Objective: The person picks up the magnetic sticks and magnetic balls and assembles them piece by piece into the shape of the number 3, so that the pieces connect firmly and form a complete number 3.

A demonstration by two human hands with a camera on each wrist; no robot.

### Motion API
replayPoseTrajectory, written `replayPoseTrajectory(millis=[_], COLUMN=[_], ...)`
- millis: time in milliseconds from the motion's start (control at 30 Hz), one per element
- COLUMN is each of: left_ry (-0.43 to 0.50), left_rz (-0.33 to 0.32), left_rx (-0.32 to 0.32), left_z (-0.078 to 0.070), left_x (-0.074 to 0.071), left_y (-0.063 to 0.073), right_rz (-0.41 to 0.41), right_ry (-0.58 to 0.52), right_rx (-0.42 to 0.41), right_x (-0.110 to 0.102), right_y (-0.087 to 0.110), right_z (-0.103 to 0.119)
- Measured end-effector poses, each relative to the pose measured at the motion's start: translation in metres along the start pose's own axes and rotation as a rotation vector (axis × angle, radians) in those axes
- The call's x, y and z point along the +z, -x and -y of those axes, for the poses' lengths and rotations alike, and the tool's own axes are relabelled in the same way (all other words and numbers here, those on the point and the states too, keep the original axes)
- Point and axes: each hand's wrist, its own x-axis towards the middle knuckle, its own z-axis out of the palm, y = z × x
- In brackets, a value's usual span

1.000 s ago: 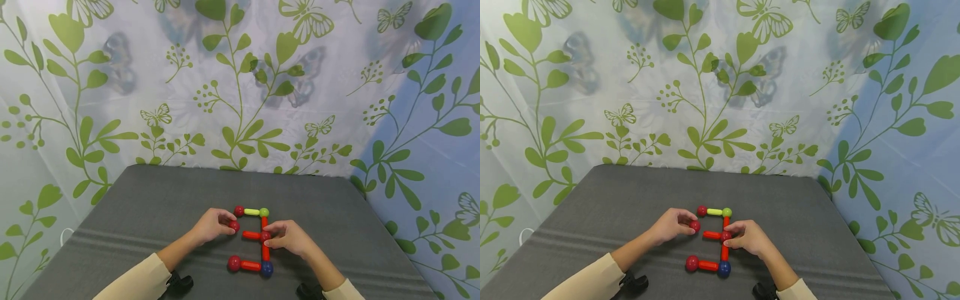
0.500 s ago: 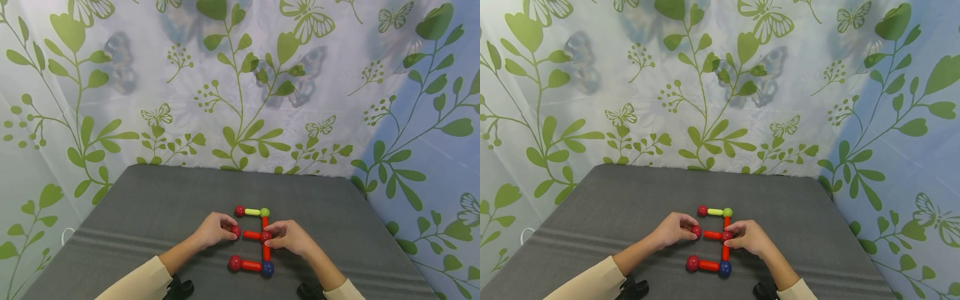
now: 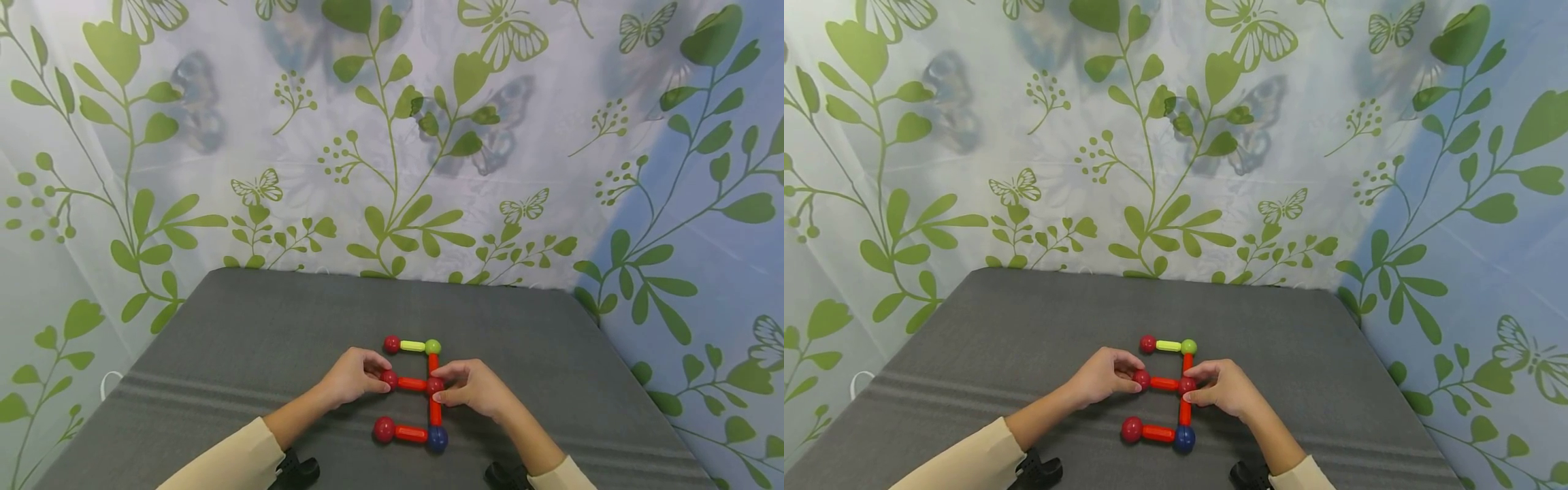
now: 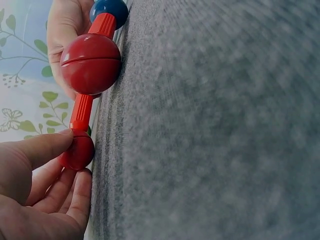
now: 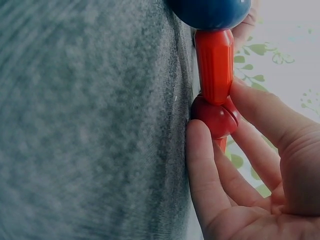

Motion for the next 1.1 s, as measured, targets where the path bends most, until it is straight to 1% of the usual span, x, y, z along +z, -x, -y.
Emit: replayPoseTrajectory(millis=[367, 667, 900, 1100], left_ry=[-0.009, -0.013, -0.016, -0.009], left_rz=[0.003, 0.005, 0.005, 0.001], left_rx=[-0.01, -0.021, -0.035, -0.04], left_z=[-0.0018, -0.0034, -0.0026, -0.003], left_x=[0.0011, 0.0016, 0.0014, -0.0001], left_y=[0.0017, 0.002, 0.0024, 0.0017], right_rz=[-0.01, -0.001, 0.019, 0.019], right_ry=[0.001, 0.002, -0.026, -0.044], right_rx=[0.001, 0.004, 0.004, 0.01], right_x=[0.0022, 0.0001, -0.0009, -0.0012], right_y=[0.0017, 0.0, -0.0025, -0.0035], right_z=[0.0019, 0.0008, -0.0029, -0.0015])
